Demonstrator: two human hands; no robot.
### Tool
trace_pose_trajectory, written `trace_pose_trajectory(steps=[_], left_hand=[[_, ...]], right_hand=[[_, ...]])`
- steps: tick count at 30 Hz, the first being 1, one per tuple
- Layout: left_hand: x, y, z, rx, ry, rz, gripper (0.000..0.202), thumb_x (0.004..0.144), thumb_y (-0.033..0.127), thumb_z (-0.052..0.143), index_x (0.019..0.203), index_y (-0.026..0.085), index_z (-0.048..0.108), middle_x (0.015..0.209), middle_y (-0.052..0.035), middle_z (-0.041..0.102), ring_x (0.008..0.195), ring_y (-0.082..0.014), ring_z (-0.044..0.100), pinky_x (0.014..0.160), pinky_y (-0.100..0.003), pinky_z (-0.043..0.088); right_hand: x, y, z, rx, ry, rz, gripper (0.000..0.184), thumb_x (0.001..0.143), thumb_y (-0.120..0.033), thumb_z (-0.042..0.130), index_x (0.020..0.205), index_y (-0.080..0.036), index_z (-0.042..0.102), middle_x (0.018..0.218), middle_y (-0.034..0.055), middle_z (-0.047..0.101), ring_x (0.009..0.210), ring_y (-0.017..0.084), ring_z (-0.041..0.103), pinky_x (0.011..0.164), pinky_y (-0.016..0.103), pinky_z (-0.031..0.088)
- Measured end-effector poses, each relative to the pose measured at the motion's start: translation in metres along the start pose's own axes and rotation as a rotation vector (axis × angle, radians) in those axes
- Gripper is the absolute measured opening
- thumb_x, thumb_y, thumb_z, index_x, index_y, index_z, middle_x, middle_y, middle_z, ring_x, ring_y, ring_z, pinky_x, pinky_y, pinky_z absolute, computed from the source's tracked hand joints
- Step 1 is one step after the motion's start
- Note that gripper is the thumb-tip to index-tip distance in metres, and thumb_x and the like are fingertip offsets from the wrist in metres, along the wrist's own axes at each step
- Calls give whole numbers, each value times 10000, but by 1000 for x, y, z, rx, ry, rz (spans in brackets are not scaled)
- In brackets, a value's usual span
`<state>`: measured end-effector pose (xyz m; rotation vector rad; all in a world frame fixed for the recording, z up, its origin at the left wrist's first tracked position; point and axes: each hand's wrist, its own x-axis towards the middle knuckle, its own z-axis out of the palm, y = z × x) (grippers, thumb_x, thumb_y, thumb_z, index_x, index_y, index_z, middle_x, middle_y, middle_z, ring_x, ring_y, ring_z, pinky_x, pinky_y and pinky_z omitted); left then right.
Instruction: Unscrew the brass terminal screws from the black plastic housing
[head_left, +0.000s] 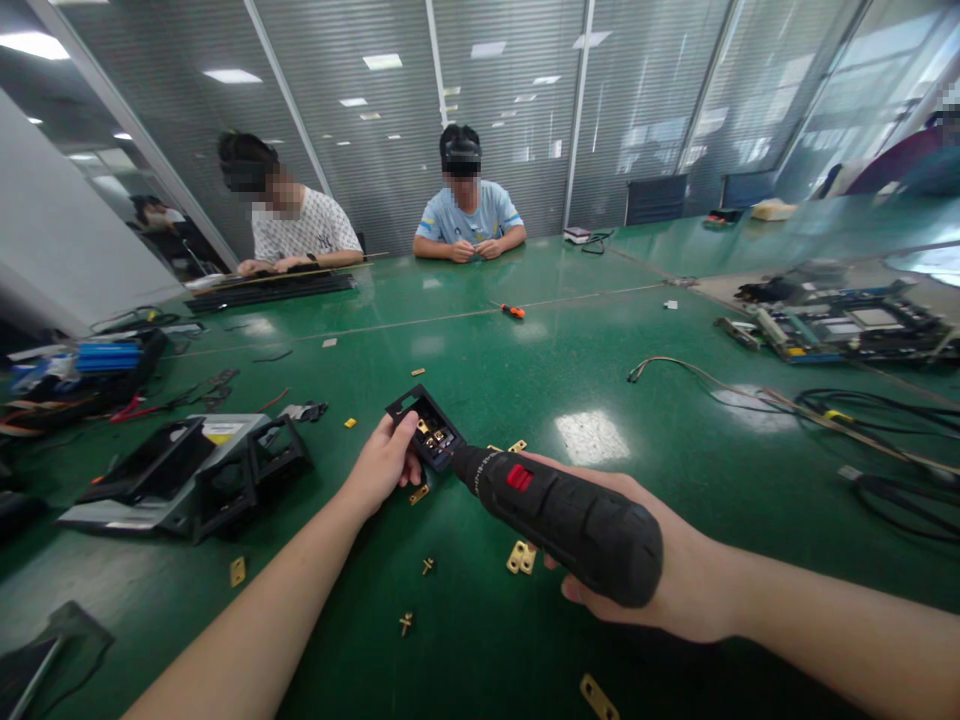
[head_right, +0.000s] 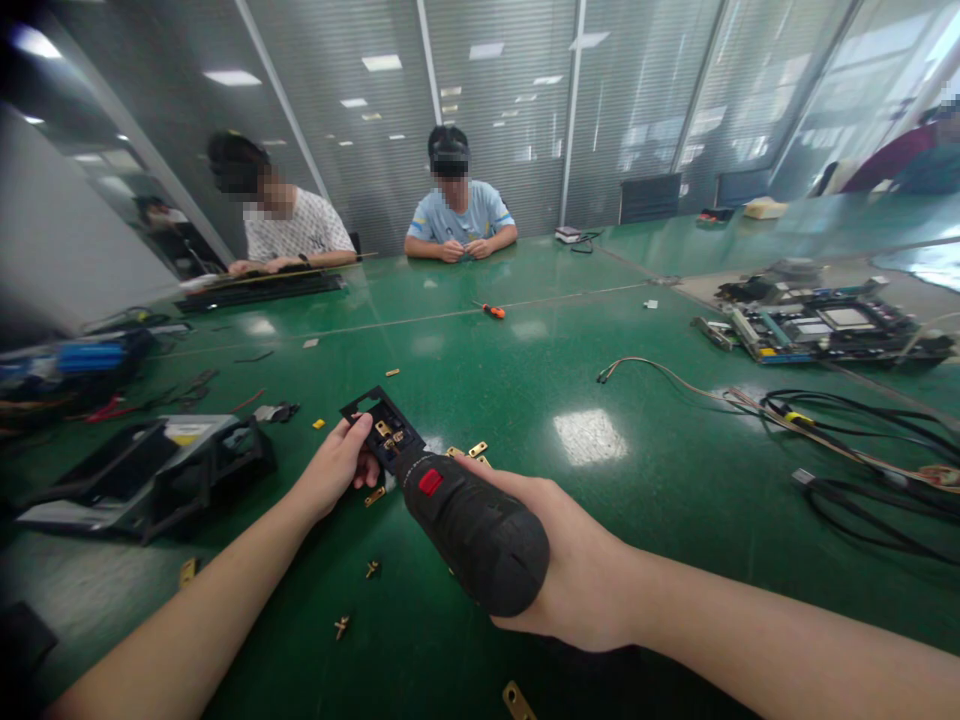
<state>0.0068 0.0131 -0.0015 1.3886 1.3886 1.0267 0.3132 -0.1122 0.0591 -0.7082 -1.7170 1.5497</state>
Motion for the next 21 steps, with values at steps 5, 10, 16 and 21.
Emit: trace_pose_trajectory(steps=[5, 10, 16, 21], left_hand=[[-1, 1, 1, -1, 9, -6, 462, 924, 686, 551, 980, 236, 459, 566, 37, 647, 338, -127, 558, 307, -169, 315], [-1, 1, 0, -9, 10, -10, 470, 910, 692, 562, 980, 240, 459, 569, 30, 659, 343, -134, 566, 308, -173, 320], [0, -1, 0, -1, 14, -17, 471, 912, 698, 555, 990, 243, 461, 532, 39, 641, 339, -135, 559, 310, -171, 322], [-2, 3, 1, 7, 19, -25, 474, 907, 699, 563, 996, 241, 477, 511, 50, 615, 320, -124, 527, 304, -168, 303]], right_hand=[[1, -2, 1, 15, -13, 27, 1036, 716, -78, 797, 1630, -204, 326, 952, 49, 709, 786, 169, 662, 675, 253, 554], [2, -9, 3, 6, -6, 58, 1058, 716, -109, 776, 1648, -204, 284, 941, 55, 698, 770, 183, 652, 650, 266, 547], [1, -10, 2, 14, -19, 87, 1063, 713, -90, 756, 1649, -195, 264, 904, 41, 674, 746, 171, 628, 632, 254, 525], [-1, 2, 2, -1, -7, -45, 1018, 758, -114, 772, 1648, -212, 288, 960, 58, 706, 789, 177, 659, 680, 265, 559]])
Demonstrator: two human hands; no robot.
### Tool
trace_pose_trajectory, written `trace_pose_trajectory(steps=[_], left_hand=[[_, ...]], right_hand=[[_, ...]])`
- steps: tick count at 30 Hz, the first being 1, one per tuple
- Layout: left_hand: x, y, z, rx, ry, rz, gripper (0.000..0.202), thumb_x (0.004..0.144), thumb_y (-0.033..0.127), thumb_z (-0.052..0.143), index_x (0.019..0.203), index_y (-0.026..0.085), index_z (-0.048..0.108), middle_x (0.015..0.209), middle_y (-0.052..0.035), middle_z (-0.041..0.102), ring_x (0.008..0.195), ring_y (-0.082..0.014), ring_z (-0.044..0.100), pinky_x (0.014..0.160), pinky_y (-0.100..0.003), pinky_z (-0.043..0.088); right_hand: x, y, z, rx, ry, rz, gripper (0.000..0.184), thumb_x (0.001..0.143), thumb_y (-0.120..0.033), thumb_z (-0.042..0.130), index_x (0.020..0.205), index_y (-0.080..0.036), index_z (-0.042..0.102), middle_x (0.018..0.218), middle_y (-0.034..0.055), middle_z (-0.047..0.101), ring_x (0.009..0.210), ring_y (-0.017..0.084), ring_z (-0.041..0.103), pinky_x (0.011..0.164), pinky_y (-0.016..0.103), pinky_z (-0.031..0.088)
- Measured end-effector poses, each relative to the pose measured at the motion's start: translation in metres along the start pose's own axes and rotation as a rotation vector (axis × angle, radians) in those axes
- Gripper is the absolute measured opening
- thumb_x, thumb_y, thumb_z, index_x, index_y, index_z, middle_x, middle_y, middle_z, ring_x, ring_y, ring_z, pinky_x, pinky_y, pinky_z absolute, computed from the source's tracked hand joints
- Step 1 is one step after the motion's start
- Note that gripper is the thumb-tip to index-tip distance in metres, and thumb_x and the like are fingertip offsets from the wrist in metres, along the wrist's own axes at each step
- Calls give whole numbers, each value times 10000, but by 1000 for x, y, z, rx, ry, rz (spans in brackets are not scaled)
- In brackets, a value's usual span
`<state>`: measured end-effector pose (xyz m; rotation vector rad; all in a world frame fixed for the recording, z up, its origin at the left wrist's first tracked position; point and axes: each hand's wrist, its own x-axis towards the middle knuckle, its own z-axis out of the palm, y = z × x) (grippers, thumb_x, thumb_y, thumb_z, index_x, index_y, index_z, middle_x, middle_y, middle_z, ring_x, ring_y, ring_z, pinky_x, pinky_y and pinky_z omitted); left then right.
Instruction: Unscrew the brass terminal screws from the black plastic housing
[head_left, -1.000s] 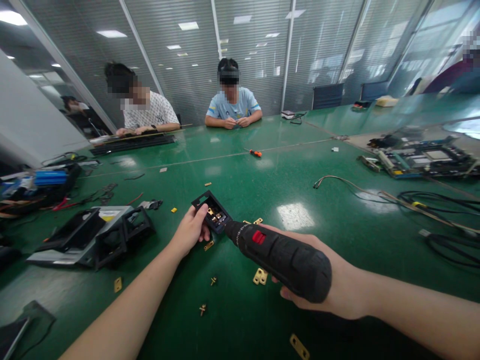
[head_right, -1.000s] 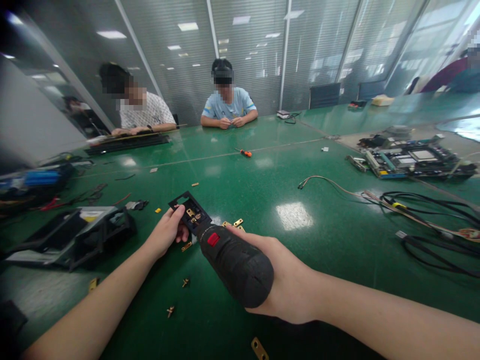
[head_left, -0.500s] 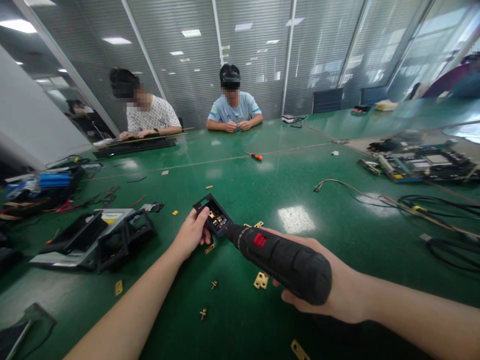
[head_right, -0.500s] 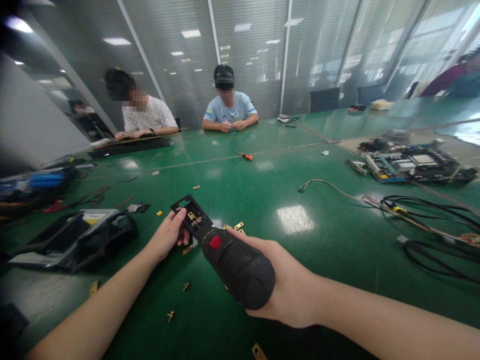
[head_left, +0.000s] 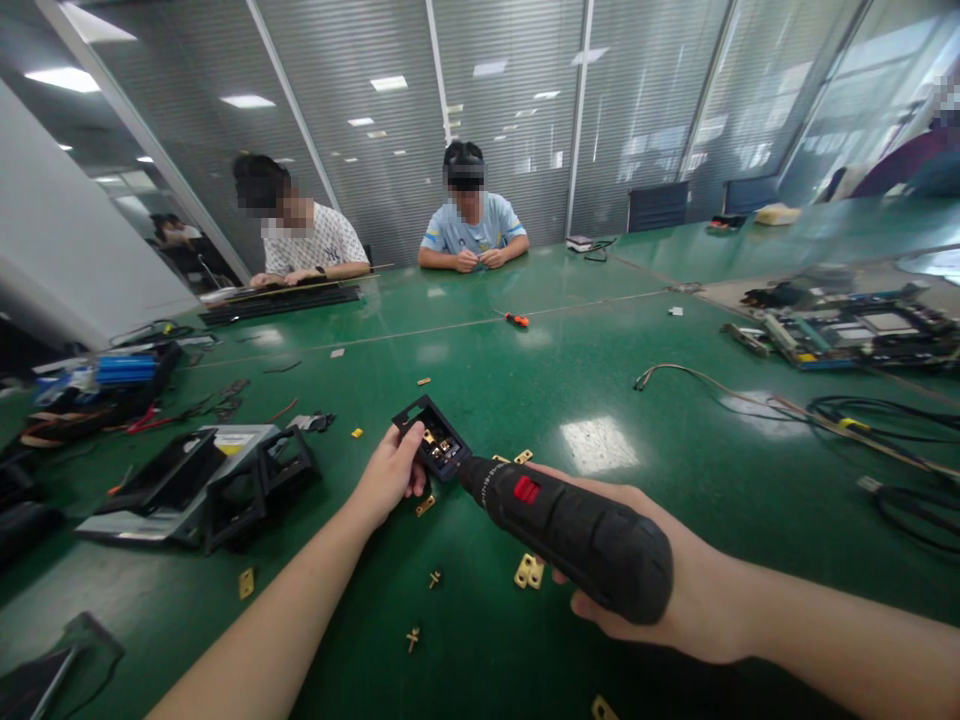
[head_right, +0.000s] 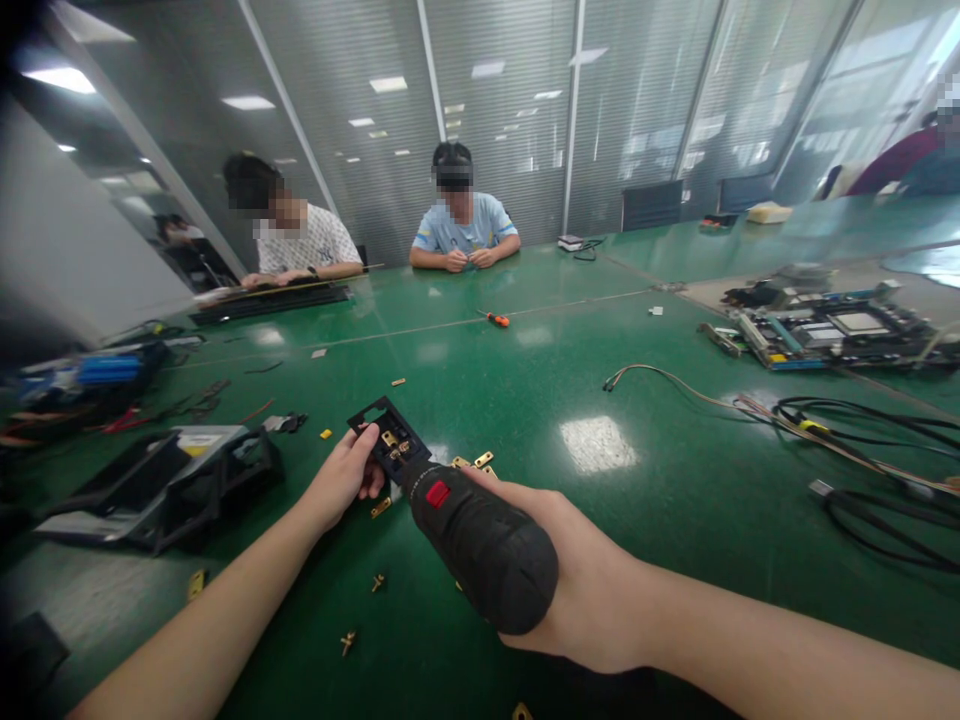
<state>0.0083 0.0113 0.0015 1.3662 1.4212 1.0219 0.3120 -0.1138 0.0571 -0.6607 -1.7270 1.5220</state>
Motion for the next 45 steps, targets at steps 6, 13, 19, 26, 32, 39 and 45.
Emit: trace_pose_trajectory(steps=[6, 13, 19, 26, 32, 39, 45], left_hand=[[-1, 3, 1, -3, 8, 4, 469, 899, 690, 576, 996, 240, 491, 496, 62, 591, 312, -120, 512, 304, -165, 297], [0, 1, 0, 20, -3, 18, 478, 918, 701, 538, 1009, 235, 478, 537, 50, 626, 325, -110, 513, 310, -161, 312], [1, -2, 0, 23, -12, 36, 483, 919, 708, 533, 1006, 238, 461, 560, 42, 644, 334, -111, 521, 309, -162, 311], [3, -3, -1, 30, -12, 28, 478, 928, 705, 526, 1002, 238, 462, 552, 37, 647, 338, -116, 525, 311, -165, 316], [4, -5, -2, 22, -11, 18, 483, 926, 712, 532, 989, 239, 456, 563, 33, 648, 345, -118, 528, 310, -167, 316], [3, -4, -1, 17, -18, 28, 485, 925, 715, 531, 985, 241, 448, 559, 38, 640, 351, -121, 539, 312, -166, 318], [3, -3, 0, 18, -13, 22, 480, 925, 711, 534, 980, 240, 465, 541, 46, 616, 339, -118, 527, 311, -172, 316]], right_hand=[[1, 0, 1, -21, 20, -17, 1005, 766, -138, 774, 1649, -203, 298, 972, 69, 716, 785, 182, 666, 665, 262, 570], [0, 0, -1, -5, 12, 22, 1045, 735, -97, 785, 1648, -198, 286, 961, 60, 707, 776, 171, 646, 664, 253, 550], [2, -3, -1, -29, 35, 66, 1021, 713, -117, 787, 1624, -190, 331, 959, 53, 670, 770, 160, 600, 679, 258, 529], [4, -15, -2, -62, -9, 159, 1062, 715, -122, 767, 1642, -120, 246, 962, 64, 657, 791, 166, 595, 703, 268, 529], [-1, 0, -3, -3, 8, 58, 1041, 733, -100, 795, 1641, -216, 298, 995, 49, 675, 814, 157, 619, 707, 242, 534], [1, -5, -3, -47, -5, 92, 1046, 732, -103, 796, 1644, -190, 291, 945, 43, 666, 778, 158, 609, 699, 260, 541], [-1, 3, -3, -17, 27, 36, 1048, 721, -87, 819, 1632, -287, 341, 934, 20, 669, 752, 146, 609, 659, 232, 526]])
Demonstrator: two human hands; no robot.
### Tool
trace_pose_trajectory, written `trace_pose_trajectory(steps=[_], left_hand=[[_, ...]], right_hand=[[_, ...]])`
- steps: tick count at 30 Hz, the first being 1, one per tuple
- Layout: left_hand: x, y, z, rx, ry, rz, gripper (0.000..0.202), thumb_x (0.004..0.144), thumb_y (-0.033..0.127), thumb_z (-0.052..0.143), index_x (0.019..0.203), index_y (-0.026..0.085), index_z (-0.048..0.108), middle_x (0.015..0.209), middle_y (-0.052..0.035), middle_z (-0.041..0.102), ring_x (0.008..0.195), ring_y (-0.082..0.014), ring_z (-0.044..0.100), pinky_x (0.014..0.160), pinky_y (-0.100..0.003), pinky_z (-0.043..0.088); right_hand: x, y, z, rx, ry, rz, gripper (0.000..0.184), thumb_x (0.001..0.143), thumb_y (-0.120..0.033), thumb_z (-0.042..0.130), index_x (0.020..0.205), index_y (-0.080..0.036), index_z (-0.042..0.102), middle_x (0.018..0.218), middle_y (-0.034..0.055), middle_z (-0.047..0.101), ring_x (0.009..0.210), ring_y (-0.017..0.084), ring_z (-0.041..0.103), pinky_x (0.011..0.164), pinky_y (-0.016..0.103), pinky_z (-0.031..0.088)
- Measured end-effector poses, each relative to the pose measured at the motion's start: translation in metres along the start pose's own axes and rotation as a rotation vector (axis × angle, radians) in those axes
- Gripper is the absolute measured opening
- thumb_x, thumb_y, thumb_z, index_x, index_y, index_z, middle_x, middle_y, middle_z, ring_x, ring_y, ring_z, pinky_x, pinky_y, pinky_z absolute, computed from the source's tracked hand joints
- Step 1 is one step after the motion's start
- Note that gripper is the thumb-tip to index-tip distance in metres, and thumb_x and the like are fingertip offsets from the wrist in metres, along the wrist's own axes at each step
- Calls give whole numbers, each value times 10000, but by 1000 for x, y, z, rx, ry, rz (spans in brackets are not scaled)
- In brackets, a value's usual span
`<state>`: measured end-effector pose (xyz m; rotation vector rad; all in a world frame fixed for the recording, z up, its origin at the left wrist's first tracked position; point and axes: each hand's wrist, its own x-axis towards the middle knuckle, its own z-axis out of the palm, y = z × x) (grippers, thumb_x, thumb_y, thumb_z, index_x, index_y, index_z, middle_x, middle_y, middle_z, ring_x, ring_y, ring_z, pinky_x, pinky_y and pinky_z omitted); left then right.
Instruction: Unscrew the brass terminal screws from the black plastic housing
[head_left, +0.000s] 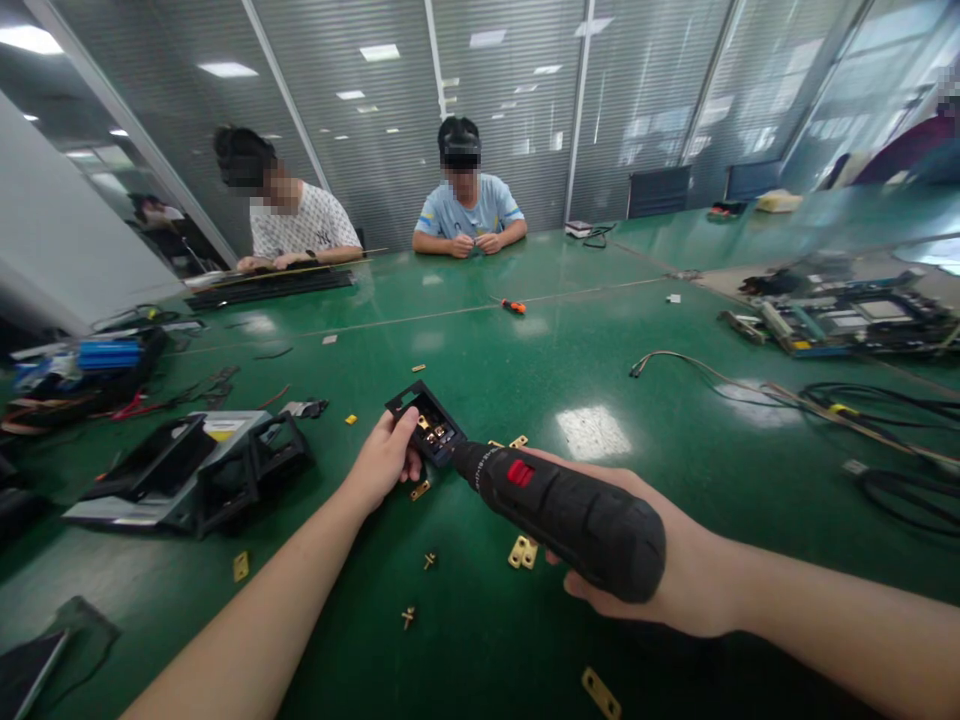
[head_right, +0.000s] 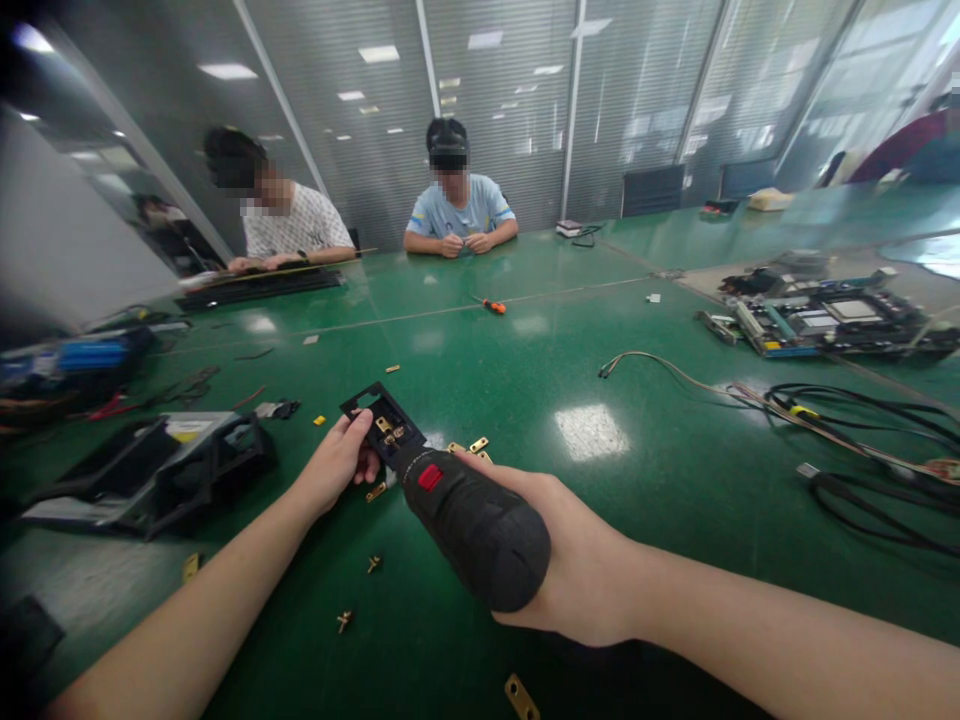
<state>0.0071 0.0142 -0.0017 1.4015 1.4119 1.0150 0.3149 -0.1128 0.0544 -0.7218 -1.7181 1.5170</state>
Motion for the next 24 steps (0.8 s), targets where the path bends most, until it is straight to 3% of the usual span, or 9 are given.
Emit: trace_pose_trajectory(steps=[5, 10, 18, 21, 24], left_hand=[[-1, 1, 0, -14, -3, -6, 475, 923, 704, 543, 986, 239, 468, 567, 40, 638, 347, -118, 537, 312, -171, 314], [0, 0, -1, -16, -4, -6, 473, 920, 700, 549, 968, 238, 464, 555, 43, 630, 346, -120, 544, 315, -170, 318], [0, 0, -1, -11, -2, 7, 485, 914, 712, 546, 973, 237, 470, 477, 56, 585, 333, -134, 537, 315, -170, 312], [-1, 1, 0, -20, 2, 5, 490, 907, 718, 552, 962, 237, 474, 484, 51, 590, 333, -135, 542, 312, -172, 309], [-2, 2, 1, -19, 7, 3, 490, 908, 718, 552, 955, 236, 475, 484, 49, 591, 336, -133, 541, 310, -172, 308]], right_hand=[[-1, 2, -1, -1, 5, 13, 1055, 713, -82, 831, 1627, -301, 351, 956, 24, 684, 770, 149, 625, 677, 236, 536], [1, 0, 0, -18, -7, 6, 1048, 717, -83, 809, 1637, -240, 333, 984, 44, 698, 788, 163, 643, 700, 259, 557], [4, -9, 1, -117, -66, 9, 1081, 744, -183, 850, 1652, -212, 265, 1148, 95, 714, 1050, 253, 693, 988, 416, 549], [6, -7, -1, -125, -119, 57, 901, 749, -234, 873, 1547, -221, 455, 1007, 53, 721, 940, 231, 691, 910, 398, 572], [9, 7, -4, -101, -166, 114, 576, 705, -287, 916, 1228, -227, 681, 944, 36, 728, 800, 200, 665, 750, 337, 579]])
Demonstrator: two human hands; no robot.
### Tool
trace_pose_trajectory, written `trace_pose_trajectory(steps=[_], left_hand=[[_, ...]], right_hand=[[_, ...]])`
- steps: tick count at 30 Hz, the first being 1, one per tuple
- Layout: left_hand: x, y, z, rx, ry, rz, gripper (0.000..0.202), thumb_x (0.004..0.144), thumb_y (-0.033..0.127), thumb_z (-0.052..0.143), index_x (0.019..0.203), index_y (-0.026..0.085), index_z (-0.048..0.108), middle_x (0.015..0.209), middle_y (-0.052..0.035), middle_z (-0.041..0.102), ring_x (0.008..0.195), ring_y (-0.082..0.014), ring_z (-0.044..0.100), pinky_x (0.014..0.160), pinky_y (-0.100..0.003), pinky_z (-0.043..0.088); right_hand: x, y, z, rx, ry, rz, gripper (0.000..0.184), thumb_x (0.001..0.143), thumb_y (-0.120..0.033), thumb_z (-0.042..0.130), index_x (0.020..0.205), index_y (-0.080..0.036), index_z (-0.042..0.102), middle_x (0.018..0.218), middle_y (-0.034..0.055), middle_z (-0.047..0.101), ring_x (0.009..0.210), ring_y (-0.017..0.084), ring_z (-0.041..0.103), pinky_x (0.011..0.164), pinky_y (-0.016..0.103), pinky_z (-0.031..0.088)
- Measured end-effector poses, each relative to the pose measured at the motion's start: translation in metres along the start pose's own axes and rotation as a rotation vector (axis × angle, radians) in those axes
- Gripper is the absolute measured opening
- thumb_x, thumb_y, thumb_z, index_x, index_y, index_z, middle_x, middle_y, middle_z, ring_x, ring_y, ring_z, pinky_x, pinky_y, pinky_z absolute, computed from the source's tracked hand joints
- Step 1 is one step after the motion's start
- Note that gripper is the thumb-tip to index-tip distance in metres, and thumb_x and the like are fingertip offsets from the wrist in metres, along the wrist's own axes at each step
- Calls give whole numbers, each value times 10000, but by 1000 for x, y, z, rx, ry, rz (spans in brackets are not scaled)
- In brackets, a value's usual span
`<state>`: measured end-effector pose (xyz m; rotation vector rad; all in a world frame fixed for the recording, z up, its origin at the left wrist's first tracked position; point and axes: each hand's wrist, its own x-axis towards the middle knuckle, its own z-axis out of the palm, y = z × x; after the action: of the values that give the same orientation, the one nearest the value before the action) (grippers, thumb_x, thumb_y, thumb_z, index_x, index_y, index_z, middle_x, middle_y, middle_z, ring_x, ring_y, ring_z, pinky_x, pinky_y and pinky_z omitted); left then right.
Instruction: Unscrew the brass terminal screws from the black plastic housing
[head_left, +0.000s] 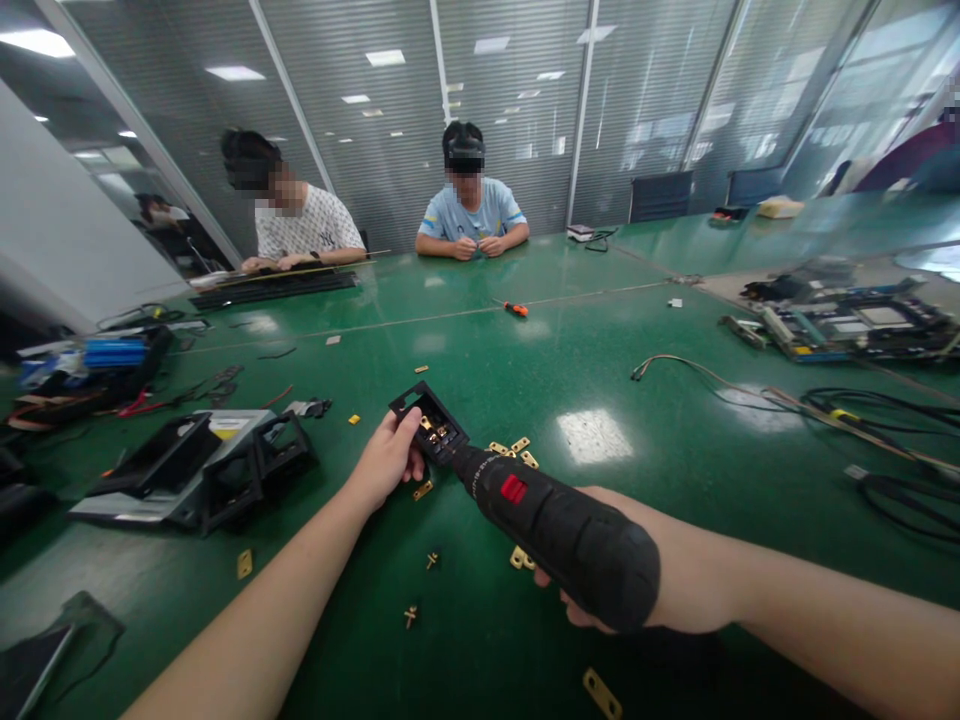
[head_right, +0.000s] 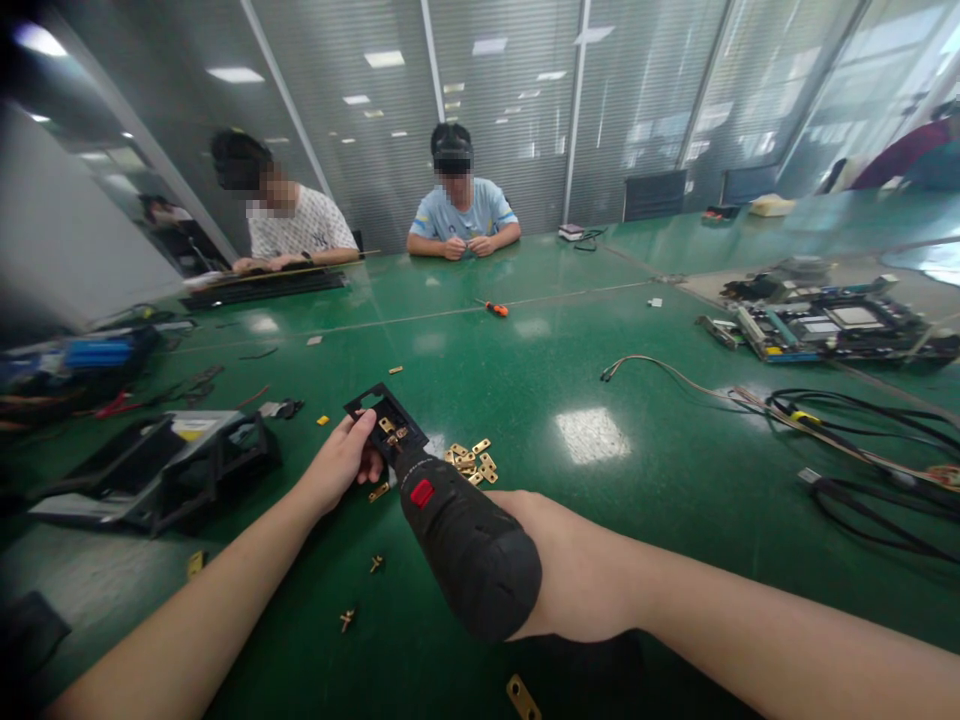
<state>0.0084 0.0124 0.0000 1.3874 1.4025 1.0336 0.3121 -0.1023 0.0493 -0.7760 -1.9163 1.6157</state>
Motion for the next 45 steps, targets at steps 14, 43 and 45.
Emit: trace_pose_trajectory(steps=[14, 43, 45], left_hand=[[1, -2, -1, -9, 0, -5, 498, 897, 724, 576, 954, 242, 466, 516, 41, 619, 341, -132, 554, 313, -177, 316], [0, 3, 1, -17, 10, -14, 481, 902, 706, 574, 957, 238, 473, 504, 44, 607, 336, -126, 535, 314, -178, 318], [-1, 4, 2, -15, 12, -17, 485, 901, 706, 575, 962, 237, 469, 535, 34, 632, 340, -121, 537, 313, -178, 320]], right_hand=[[-2, -14, -6, -117, 7, 55, 265, 728, -252, 818, 871, -159, 615, 777, 5, 650, 681, 143, 579, 648, 281, 502], [-2, -9, -6, -179, -5, 6, 261, 765, -288, 825, 900, -161, 642, 786, 12, 673, 691, 147, 603, 657, 278, 527], [-2, -7, -6, -172, -4, 13, 263, 766, -293, 824, 897, -159, 639, 790, 16, 678, 696, 149, 612, 657, 278, 530]])
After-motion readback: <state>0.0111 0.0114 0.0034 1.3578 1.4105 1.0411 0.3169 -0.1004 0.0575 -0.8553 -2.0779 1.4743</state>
